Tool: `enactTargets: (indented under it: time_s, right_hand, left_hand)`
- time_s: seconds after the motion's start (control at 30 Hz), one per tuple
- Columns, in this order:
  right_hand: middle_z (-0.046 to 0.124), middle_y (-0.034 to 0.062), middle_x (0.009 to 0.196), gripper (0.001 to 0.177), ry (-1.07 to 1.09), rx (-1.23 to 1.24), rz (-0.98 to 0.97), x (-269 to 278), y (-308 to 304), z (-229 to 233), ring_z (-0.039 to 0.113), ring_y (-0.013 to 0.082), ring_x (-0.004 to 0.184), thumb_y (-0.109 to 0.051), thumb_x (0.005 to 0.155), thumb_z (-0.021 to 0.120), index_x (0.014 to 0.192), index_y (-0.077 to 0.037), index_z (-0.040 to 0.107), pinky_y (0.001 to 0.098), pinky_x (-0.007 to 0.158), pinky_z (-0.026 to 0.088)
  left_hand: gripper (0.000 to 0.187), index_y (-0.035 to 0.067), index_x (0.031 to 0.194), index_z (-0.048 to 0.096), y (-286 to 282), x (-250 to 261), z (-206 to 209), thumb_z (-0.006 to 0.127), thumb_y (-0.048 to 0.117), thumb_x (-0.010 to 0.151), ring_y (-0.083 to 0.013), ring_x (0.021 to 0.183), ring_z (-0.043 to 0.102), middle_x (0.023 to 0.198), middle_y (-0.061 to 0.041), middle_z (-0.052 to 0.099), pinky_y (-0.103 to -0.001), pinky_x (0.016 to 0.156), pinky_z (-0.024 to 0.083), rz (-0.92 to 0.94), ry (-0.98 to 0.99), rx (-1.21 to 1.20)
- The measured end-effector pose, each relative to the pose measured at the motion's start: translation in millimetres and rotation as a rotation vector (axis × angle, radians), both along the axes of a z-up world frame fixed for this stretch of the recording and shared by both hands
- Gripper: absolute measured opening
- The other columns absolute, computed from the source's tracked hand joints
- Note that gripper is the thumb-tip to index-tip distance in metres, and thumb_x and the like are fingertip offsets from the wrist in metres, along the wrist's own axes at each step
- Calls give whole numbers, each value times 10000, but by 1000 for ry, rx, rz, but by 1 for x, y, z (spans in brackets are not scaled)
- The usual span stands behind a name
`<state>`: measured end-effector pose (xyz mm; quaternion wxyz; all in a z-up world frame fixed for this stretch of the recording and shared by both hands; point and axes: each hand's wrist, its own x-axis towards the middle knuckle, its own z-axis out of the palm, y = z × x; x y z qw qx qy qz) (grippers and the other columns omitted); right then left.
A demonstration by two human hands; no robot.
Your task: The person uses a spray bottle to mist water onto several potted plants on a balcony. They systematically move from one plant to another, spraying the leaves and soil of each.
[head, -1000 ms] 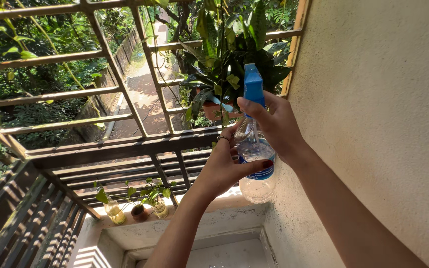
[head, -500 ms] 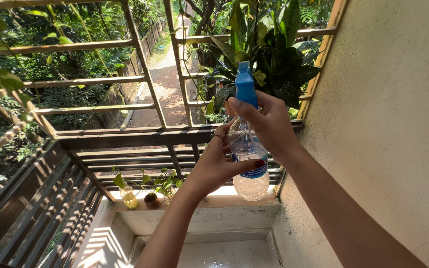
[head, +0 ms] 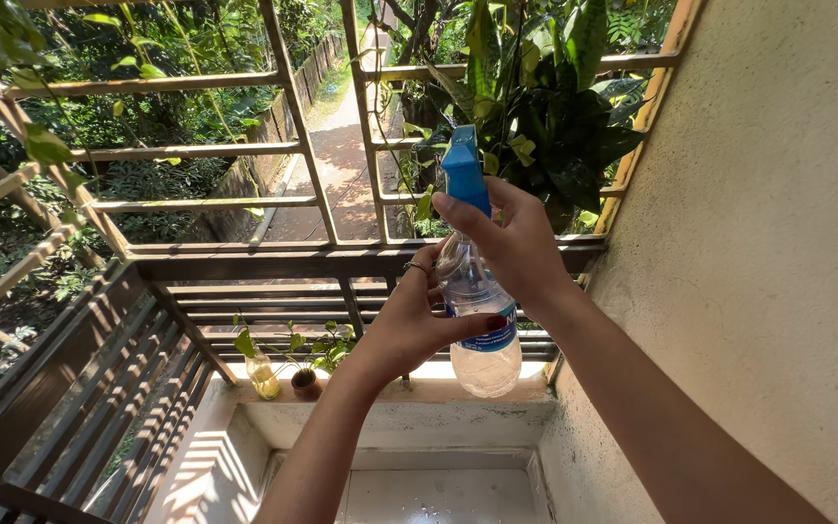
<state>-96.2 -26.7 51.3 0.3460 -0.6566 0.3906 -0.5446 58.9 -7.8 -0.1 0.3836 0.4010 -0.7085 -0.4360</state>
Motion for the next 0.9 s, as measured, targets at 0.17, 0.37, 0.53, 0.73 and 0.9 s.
enactTargets:
  time_s: [0.17, 0.37, 0.53, 0.73, 0.9]
  right_hand:
    - [588, -6, 751, 515, -44, -1, 28, -10, 0, -7, 542, 57, 634, -568, 863, 753, 952, -66, 682, 241, 574, 427]
    - [695, -33, 830, 495, -63, -31, 7, -28, 9, -5, 681, 36, 744, -577, 823, 747, 997, -115, 718, 218, 661, 542]
    - [645, -11, 787, 504, -58, 23, -84, -46, 16, -5, 604, 61, 682, -563, 835, 754, 991, -85, 713, 241, 605, 480]
    - [659, -13, 770, 477, -77, 29, -99, -68, 16, -9, 628, 62, 672, -548, 827, 752, 968, -94, 719, 249, 605, 514]
    - [673, 57, 830, 520, -129, 82, -85, -86, 13, -16, 635, 109, 716, -537, 857, 776, 977, -34, 722, 302, 652, 535]
  left_hand:
    - [1205, 35, 1567, 186, 2, -6, 0, 883, 405, 657, -255, 1208, 669, 1354, -163, 613, -396, 913, 567, 14, -36, 5]
    - [1160, 33, 1544, 248, 2, -27, -4, 888, 405, 651, -258, 1172, 702, 1311, -158, 644, -401, 910, 574, -33, 2, 12]
    - [1157, 29, 1556, 246, 0, -45, -6, 888, 396, 666, -244, 1152, 704, 1303, -166, 657, -391, 902, 575, -83, 2, 2]
    - [1177, -15, 1558, 217, -1, -64, -7, 897, 366, 676, -239, 1088, 738, 1255, -185, 667, -368, 884, 587, -143, 29, -9]
    - [1171, -31, 1559, 207, -1, -75, -6, 882, 359, 685, -227, 1091, 732, 1228, -197, 698, -364, 891, 583, -197, 83, -5]
